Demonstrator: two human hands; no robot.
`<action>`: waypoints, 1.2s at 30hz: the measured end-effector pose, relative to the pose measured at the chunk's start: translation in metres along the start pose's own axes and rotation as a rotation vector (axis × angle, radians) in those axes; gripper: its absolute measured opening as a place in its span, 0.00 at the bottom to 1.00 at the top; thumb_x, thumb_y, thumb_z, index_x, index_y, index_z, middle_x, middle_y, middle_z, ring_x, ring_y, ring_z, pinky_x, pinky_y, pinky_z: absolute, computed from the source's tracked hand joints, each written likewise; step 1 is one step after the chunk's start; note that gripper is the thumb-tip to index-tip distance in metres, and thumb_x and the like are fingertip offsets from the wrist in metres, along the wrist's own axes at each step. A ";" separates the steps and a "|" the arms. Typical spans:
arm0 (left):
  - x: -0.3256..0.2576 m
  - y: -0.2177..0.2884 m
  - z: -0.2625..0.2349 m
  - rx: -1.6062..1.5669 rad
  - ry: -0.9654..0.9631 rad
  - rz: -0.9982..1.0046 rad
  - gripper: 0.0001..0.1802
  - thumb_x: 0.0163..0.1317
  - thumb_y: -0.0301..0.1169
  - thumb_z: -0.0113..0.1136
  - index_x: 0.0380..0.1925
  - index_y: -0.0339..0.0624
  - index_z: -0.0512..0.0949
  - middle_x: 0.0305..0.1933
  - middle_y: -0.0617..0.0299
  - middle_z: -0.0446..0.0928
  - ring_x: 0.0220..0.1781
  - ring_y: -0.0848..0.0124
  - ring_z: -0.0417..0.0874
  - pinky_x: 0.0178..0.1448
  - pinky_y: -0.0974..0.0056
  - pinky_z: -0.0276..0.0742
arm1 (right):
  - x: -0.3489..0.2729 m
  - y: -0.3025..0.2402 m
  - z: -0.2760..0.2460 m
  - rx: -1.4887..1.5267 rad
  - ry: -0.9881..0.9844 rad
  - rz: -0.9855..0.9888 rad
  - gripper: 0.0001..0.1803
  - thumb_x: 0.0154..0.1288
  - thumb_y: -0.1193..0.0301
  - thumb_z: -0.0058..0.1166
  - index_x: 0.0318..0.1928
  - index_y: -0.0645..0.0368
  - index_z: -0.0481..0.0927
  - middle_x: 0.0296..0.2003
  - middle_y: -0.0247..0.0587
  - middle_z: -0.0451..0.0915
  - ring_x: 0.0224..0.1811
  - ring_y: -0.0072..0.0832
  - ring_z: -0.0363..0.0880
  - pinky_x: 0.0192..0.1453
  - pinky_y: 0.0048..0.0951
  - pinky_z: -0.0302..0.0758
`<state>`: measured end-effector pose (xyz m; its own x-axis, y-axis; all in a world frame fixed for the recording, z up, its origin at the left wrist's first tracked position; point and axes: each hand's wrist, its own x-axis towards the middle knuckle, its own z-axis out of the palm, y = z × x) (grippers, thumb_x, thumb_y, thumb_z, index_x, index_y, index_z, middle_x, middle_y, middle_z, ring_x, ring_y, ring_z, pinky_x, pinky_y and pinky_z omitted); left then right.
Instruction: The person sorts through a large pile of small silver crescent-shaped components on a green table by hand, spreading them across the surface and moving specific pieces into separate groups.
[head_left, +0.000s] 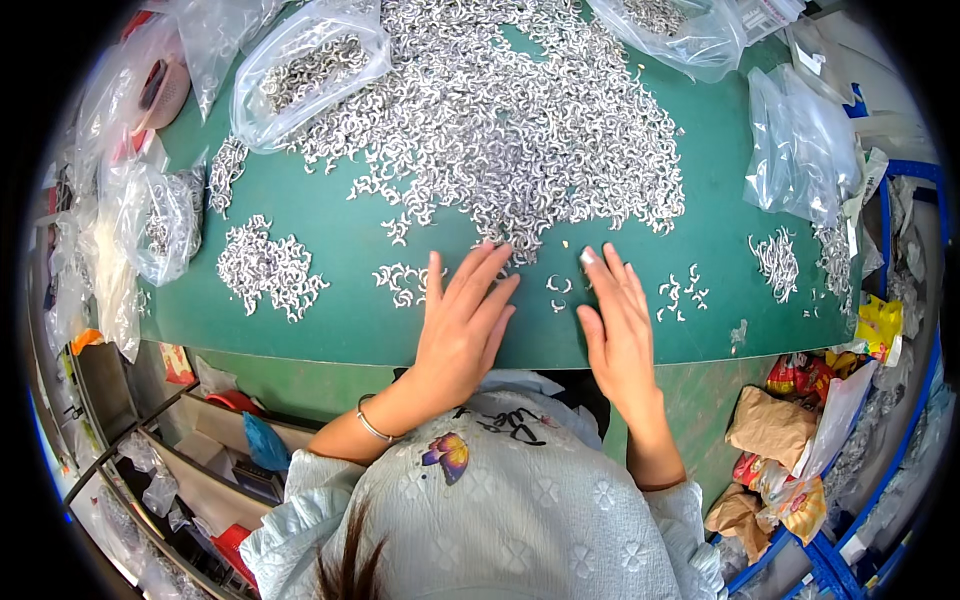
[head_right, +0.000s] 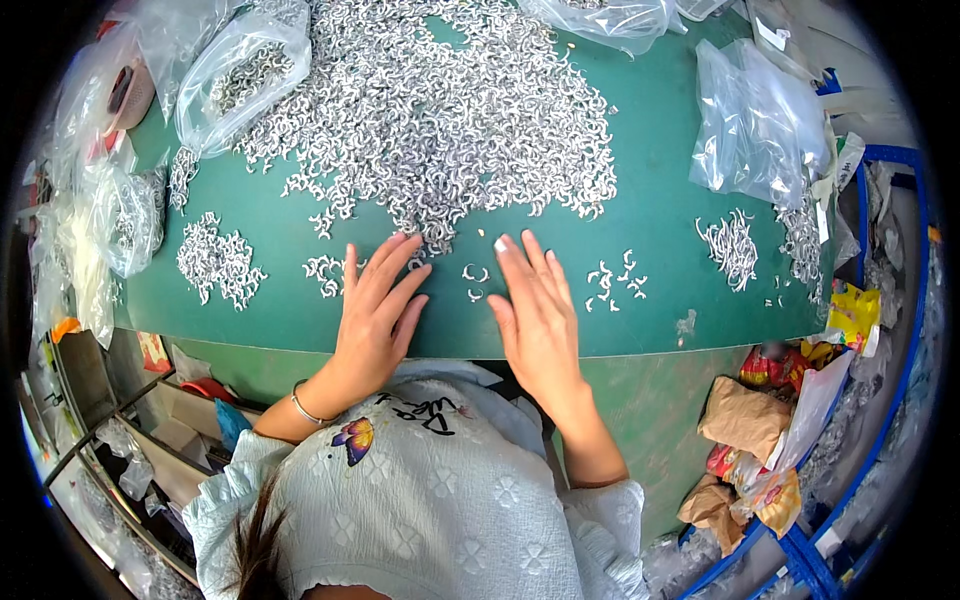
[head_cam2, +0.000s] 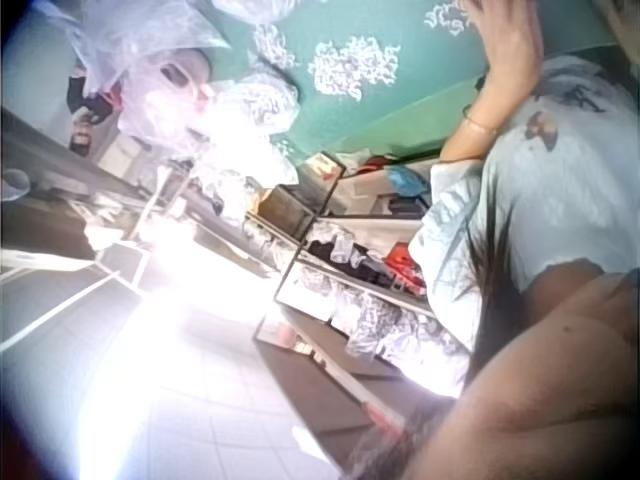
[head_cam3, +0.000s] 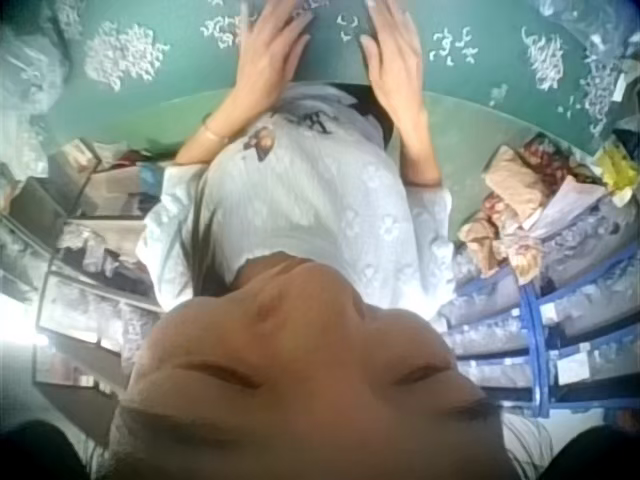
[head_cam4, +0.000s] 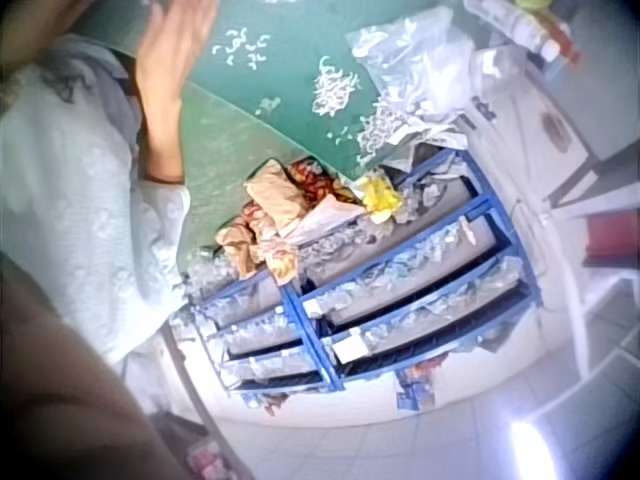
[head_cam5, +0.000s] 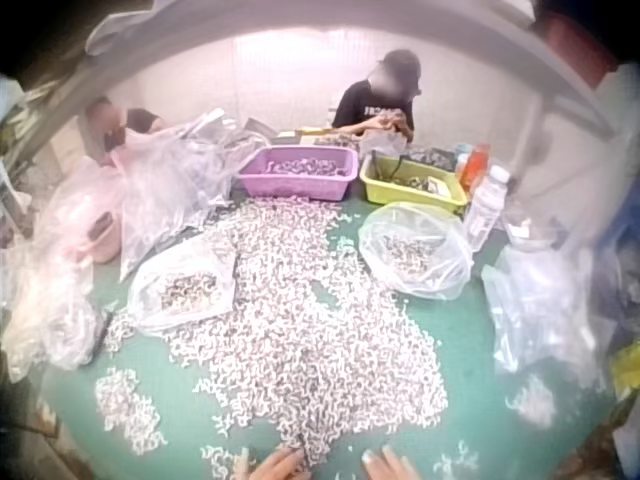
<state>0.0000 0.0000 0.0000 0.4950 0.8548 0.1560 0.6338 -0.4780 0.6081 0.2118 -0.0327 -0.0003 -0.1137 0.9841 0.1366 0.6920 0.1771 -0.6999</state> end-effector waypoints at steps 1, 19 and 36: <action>0.000 0.002 0.000 -0.024 0.007 0.014 0.21 0.57 0.20 0.63 0.52 0.36 0.77 0.67 0.50 0.69 0.68 0.51 0.69 0.72 0.39 0.54 | -0.004 0.000 -0.001 -0.003 -0.040 -0.014 0.27 0.67 0.77 0.51 0.67 0.63 0.68 0.64 0.54 0.71 0.70 0.50 0.66 0.73 0.52 0.58; 0.011 0.015 0.021 -0.054 -0.033 0.180 0.23 0.54 0.20 0.60 0.53 0.35 0.77 0.63 0.55 0.72 0.62 0.57 0.73 0.60 0.54 0.66 | -0.014 0.000 0.001 -0.012 0.106 0.002 0.20 0.67 0.80 0.49 0.60 0.62 0.75 0.54 0.44 0.81 0.68 0.44 0.69 0.73 0.57 0.52; 0.015 0.022 0.034 -0.080 -0.138 0.284 0.26 0.54 0.23 0.62 0.56 0.37 0.75 0.65 0.52 0.70 0.67 0.53 0.68 0.67 0.50 0.63 | -0.030 0.001 -0.017 -0.247 0.101 0.058 0.21 0.64 0.76 0.56 0.58 0.63 0.75 0.52 0.44 0.80 0.69 0.46 0.66 0.71 0.65 0.48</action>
<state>0.0414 -0.0049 -0.0106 0.7250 0.6513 0.2243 0.4129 -0.6716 0.6152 0.2281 -0.0623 0.0069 -0.0053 0.9838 0.1793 0.8498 0.0989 -0.5177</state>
